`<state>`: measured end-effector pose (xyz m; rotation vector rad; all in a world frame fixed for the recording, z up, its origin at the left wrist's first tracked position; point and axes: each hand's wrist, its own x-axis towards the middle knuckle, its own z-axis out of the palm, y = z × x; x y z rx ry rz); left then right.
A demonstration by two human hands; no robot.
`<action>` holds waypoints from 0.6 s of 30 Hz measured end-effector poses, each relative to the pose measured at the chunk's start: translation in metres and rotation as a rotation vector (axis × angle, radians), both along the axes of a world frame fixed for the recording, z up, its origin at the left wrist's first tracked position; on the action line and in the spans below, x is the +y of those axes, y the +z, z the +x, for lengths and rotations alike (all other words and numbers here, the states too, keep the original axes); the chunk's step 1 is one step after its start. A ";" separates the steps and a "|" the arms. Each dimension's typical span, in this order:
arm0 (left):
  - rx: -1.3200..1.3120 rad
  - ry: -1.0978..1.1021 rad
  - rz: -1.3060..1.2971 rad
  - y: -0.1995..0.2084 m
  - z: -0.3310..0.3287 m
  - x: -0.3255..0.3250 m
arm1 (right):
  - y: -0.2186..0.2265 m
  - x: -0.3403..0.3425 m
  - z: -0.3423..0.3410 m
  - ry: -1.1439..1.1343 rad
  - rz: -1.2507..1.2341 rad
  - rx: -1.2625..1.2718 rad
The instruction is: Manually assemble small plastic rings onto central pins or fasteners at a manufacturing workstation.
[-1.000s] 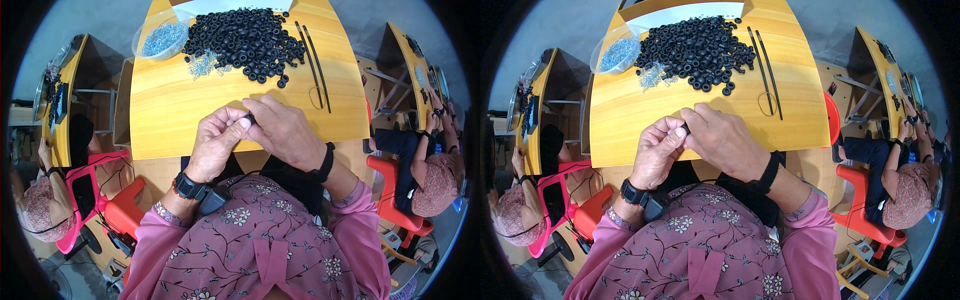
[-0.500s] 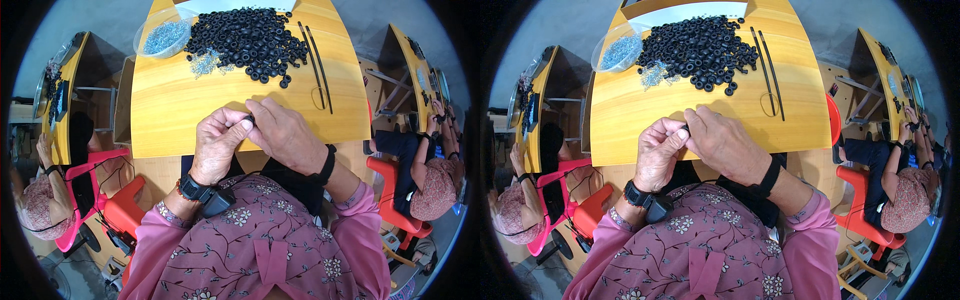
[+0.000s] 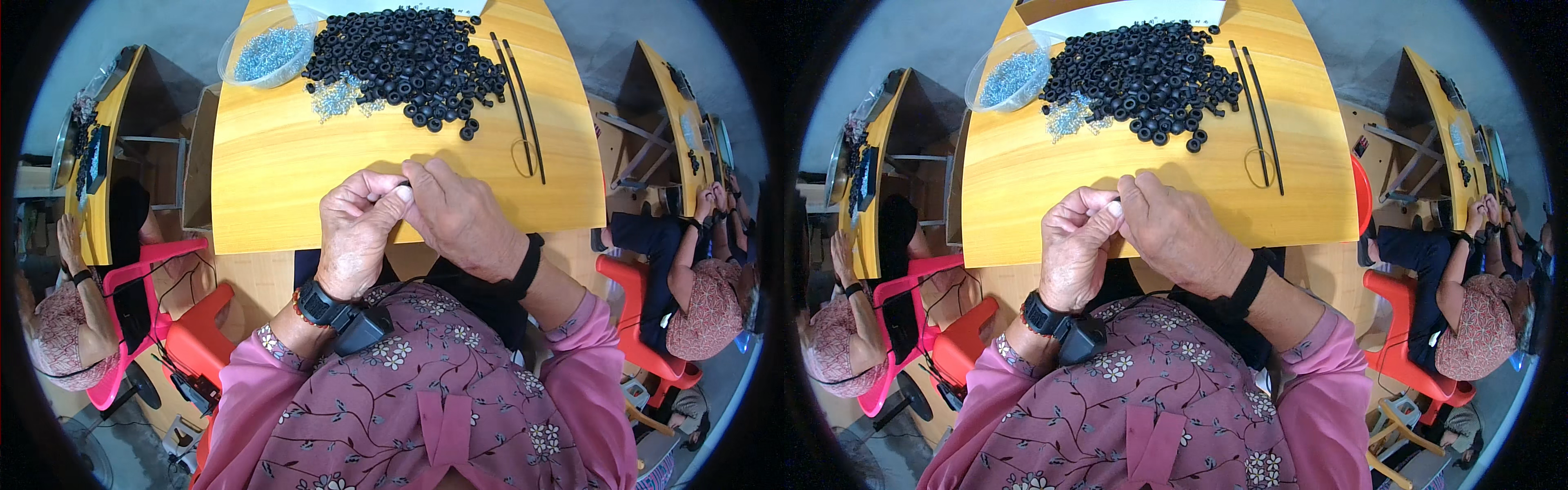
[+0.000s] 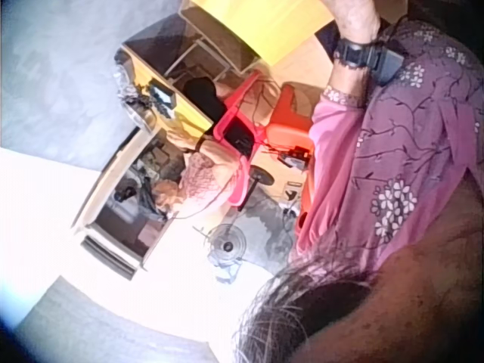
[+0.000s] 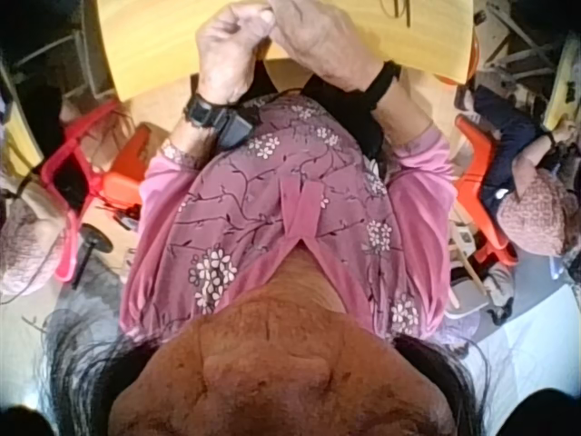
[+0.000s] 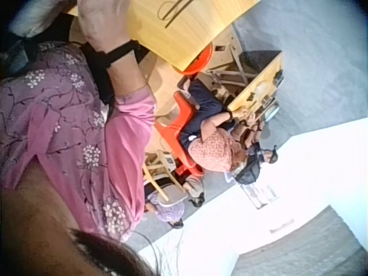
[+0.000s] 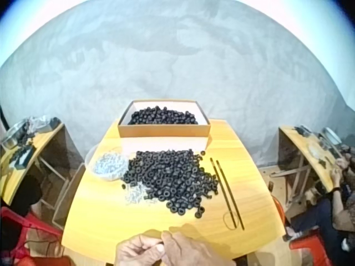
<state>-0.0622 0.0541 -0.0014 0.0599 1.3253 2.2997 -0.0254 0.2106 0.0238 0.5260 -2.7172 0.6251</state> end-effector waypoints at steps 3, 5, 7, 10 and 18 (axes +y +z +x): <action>0.058 -0.023 -0.023 -0.006 -0.002 0.000 | 0.000 0.001 -0.002 0.012 0.018 -0.007; 0.068 -0.042 -0.039 -0.006 -0.002 -0.001 | -0.001 0.001 -0.001 0.028 0.041 -0.025; 0.067 -0.047 -0.049 -0.007 -0.002 -0.002 | -0.001 0.001 0.001 0.033 0.047 -0.053; 0.046 -0.051 -0.015 -0.007 -0.003 -0.003 | 0.001 0.000 -0.001 0.023 -0.025 -0.071; -0.073 -0.085 0.217 0.002 -0.008 -0.012 | 0.005 0.010 0.017 -0.106 -0.344 -0.174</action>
